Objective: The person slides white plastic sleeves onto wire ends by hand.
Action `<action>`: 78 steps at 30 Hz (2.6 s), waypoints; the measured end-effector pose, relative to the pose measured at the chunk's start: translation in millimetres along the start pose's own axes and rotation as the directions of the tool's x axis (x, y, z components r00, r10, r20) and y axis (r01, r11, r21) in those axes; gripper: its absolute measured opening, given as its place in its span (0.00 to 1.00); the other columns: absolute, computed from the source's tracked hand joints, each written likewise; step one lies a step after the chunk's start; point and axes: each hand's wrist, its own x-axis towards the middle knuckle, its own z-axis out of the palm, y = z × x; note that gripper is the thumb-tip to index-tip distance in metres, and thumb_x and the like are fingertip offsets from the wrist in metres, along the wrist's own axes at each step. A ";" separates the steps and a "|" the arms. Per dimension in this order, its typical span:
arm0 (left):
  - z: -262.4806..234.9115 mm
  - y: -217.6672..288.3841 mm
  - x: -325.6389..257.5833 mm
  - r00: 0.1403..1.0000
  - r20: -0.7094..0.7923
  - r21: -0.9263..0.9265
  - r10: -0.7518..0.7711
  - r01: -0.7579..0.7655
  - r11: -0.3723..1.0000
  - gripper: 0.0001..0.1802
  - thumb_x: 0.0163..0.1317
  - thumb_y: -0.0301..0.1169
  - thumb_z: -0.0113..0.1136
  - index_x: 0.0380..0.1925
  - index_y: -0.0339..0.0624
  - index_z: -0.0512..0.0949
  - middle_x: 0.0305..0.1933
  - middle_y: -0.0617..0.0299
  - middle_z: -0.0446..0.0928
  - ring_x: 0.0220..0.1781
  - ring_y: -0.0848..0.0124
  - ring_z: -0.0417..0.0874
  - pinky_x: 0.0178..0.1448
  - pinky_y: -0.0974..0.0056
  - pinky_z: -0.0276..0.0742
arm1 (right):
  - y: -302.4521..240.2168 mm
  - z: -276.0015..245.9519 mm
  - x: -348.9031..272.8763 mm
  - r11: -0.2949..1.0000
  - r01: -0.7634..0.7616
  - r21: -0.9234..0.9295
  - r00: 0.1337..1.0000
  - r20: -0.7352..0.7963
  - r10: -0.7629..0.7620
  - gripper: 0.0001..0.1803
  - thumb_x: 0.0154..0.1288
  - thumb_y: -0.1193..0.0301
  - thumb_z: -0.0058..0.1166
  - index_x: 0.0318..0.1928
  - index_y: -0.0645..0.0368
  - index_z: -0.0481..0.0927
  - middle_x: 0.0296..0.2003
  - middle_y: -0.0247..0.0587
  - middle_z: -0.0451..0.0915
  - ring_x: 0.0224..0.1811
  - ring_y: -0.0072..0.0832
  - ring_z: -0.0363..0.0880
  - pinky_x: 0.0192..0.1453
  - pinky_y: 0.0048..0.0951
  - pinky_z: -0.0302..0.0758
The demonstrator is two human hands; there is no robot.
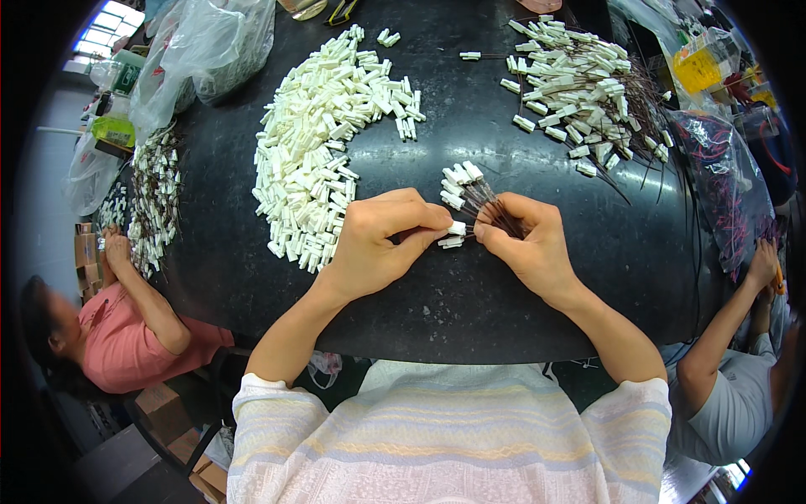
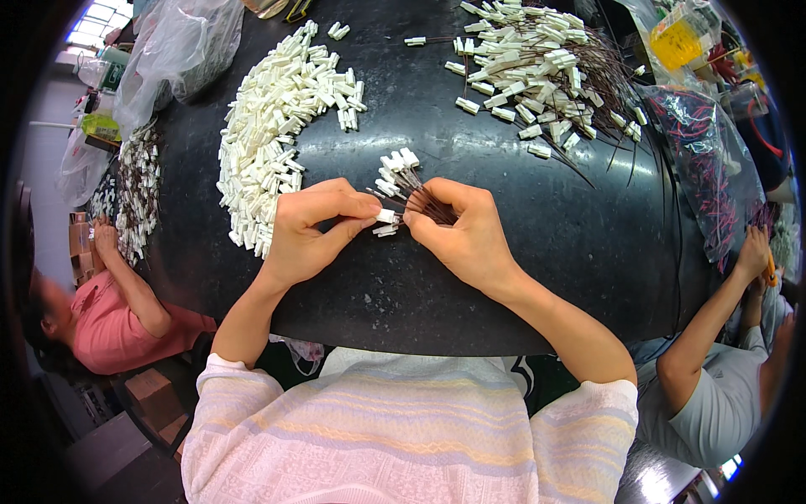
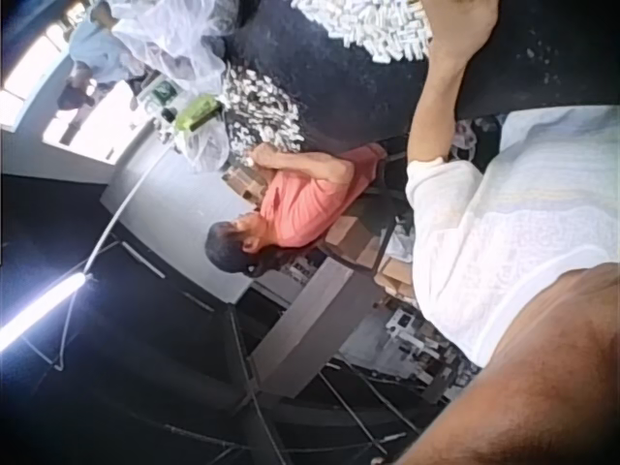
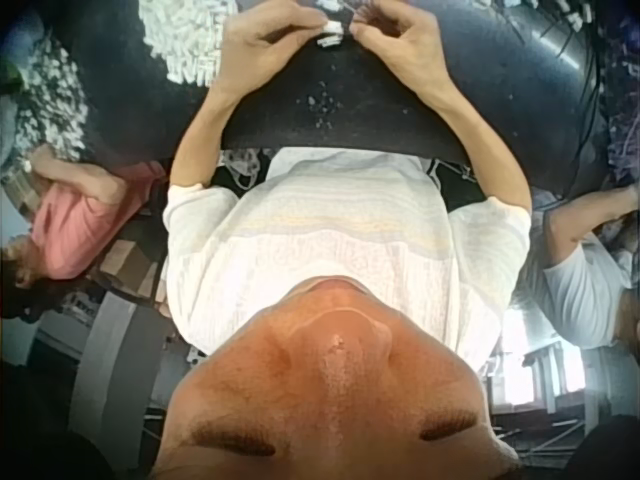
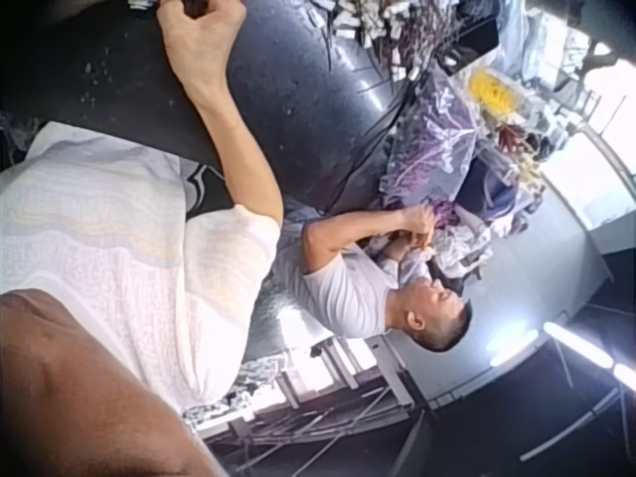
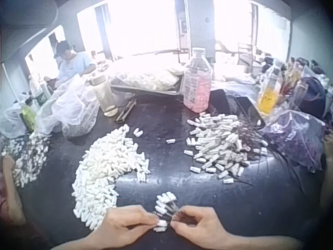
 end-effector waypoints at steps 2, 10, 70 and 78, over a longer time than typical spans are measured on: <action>-1.6 -0.5 2.4 1.000 0.009 0.008 0.026 -0.026 1.000 0.08 0.46 0.14 0.59 0.29 0.32 0.79 0.31 0.55 0.79 0.31 0.71 0.80 0.35 0.72 0.74 | -1.4 -1.4 0.3 1.000 0.016 -0.020 1.000 0.007 -0.016 0.06 0.53 0.75 0.54 0.26 0.67 0.75 0.20 0.30 0.72 0.23 0.11 0.65 0.26 0.16 0.62; -25.9 -27.5 46.7 0.963 -0.267 0.561 0.036 0.126 0.818 0.09 0.50 0.24 0.60 0.33 0.36 0.77 0.28 0.57 0.78 0.24 0.71 0.75 0.30 0.68 0.70 | 1.2 -2.9 1.9 0.996 -0.006 0.087 0.999 0.036 0.003 0.08 0.59 0.72 0.51 0.30 0.67 0.76 0.20 0.32 0.74 0.25 0.14 0.68 0.28 0.18 0.62; -2.6 2.7 4.3 0.967 0.056 -0.198 -0.247 0.254 0.947 0.07 0.55 0.22 0.57 0.34 0.32 0.80 0.26 0.65 0.76 0.25 0.82 0.69 0.28 0.76 0.64 | 7.1 0.6 2.2 0.996 0.060 0.061 0.998 0.000 -0.060 0.05 0.54 0.76 0.54 0.26 0.66 0.75 0.19 0.27 0.71 0.23 0.10 0.64 0.26 0.16 0.60; -22.2 -21.4 47.8 0.991 -0.059 0.465 0.120 -0.079 0.882 0.11 0.51 0.23 0.58 0.37 0.43 0.80 0.37 0.58 0.78 0.34 0.70 0.75 0.33 0.69 0.70 | 0.2 -6.5 3.2 0.973 -0.050 0.227 0.999 0.027 0.045 0.06 0.59 0.74 0.50 0.33 0.66 0.73 0.23 0.31 0.75 0.27 0.12 0.70 0.30 0.15 0.63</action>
